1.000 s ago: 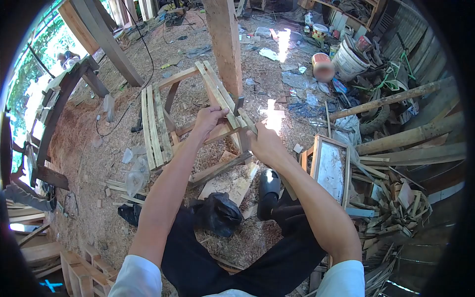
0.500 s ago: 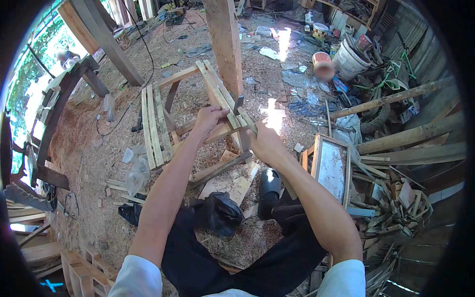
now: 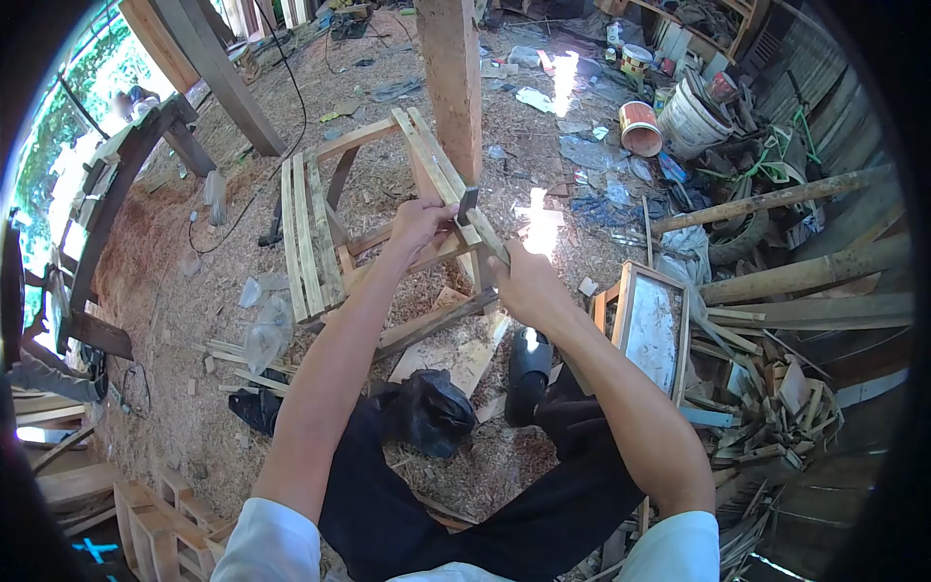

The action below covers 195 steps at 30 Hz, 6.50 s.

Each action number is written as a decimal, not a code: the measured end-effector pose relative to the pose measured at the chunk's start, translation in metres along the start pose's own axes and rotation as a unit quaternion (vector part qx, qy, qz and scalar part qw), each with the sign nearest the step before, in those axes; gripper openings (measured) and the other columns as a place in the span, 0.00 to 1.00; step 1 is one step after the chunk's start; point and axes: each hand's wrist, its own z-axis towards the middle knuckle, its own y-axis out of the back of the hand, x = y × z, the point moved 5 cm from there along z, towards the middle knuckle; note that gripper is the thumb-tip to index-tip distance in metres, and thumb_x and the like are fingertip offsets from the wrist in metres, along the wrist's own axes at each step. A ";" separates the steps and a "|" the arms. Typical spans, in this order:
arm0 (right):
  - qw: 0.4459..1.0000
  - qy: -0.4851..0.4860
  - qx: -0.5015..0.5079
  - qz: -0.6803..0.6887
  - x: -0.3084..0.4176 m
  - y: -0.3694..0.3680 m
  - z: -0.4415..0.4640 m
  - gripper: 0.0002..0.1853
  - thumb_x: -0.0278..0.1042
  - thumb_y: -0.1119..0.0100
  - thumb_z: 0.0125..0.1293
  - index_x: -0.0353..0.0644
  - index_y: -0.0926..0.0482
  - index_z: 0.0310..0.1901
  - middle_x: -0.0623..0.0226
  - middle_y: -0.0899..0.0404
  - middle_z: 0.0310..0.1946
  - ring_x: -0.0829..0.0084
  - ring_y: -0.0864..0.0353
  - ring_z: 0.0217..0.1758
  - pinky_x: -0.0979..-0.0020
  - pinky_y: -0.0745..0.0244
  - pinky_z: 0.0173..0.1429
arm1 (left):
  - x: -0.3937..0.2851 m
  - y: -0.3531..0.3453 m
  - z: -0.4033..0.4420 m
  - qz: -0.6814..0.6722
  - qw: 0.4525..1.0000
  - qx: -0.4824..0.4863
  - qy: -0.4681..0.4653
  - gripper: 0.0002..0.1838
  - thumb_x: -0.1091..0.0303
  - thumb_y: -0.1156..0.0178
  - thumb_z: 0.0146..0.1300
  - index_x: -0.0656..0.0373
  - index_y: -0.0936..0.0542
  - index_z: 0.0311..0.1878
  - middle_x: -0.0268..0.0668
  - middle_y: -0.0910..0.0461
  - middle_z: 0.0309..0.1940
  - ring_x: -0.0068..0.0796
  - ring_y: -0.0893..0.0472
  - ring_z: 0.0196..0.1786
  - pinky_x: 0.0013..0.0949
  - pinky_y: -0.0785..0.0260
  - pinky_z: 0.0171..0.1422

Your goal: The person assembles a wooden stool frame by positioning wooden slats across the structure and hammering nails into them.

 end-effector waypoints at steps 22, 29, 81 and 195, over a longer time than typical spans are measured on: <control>1.000 0.003 -0.028 0.011 -0.001 0.003 -0.002 0.17 0.41 0.54 0.70 0.32 0.33 0.45 0.38 0.23 0.29 0.38 0.23 0.38 0.48 0.31 0.44 | 0.002 -0.002 0.004 0.013 1.000 -0.006 -0.005 0.09 0.70 0.35 0.58 0.67 0.18 0.36 0.36 0.19 0.30 0.24 0.20 0.32 0.26 0.28 0.37; 1.000 0.015 -0.021 -0.011 -0.007 -0.004 0.001 0.17 0.41 0.56 0.71 0.31 0.34 0.41 0.38 0.24 0.27 0.38 0.23 0.34 0.46 0.31 0.40 | 0.005 0.000 0.008 0.029 0.999 -0.021 -0.008 0.08 0.70 0.35 0.58 0.67 0.18 0.36 0.36 0.19 0.29 0.24 0.20 0.31 0.27 0.28 0.37; 0.999 0.014 -0.018 -0.048 -0.005 -0.009 -0.010 0.16 0.39 0.58 0.71 0.32 0.36 0.48 0.36 0.24 0.30 0.37 0.23 0.38 0.44 0.32 0.44 | 0.010 0.001 0.017 0.021 0.999 -0.029 -0.014 0.09 0.73 0.35 0.57 0.71 0.19 0.36 0.41 0.18 0.31 0.27 0.18 0.34 0.27 0.24 0.40; 0.768 -0.203 0.034 0.607 -0.026 -0.059 0.097 0.12 0.44 0.51 0.70 0.47 0.28 0.47 0.66 0.28 0.31 0.67 0.25 0.39 0.52 0.27 0.48 | -0.102 0.176 -0.122 0.560 0.782 -0.262 -0.079 0.52 0.61 0.26 0.32 0.40 0.41 0.66 0.53 0.35 0.51 0.55 0.34 0.57 0.46 0.41 0.63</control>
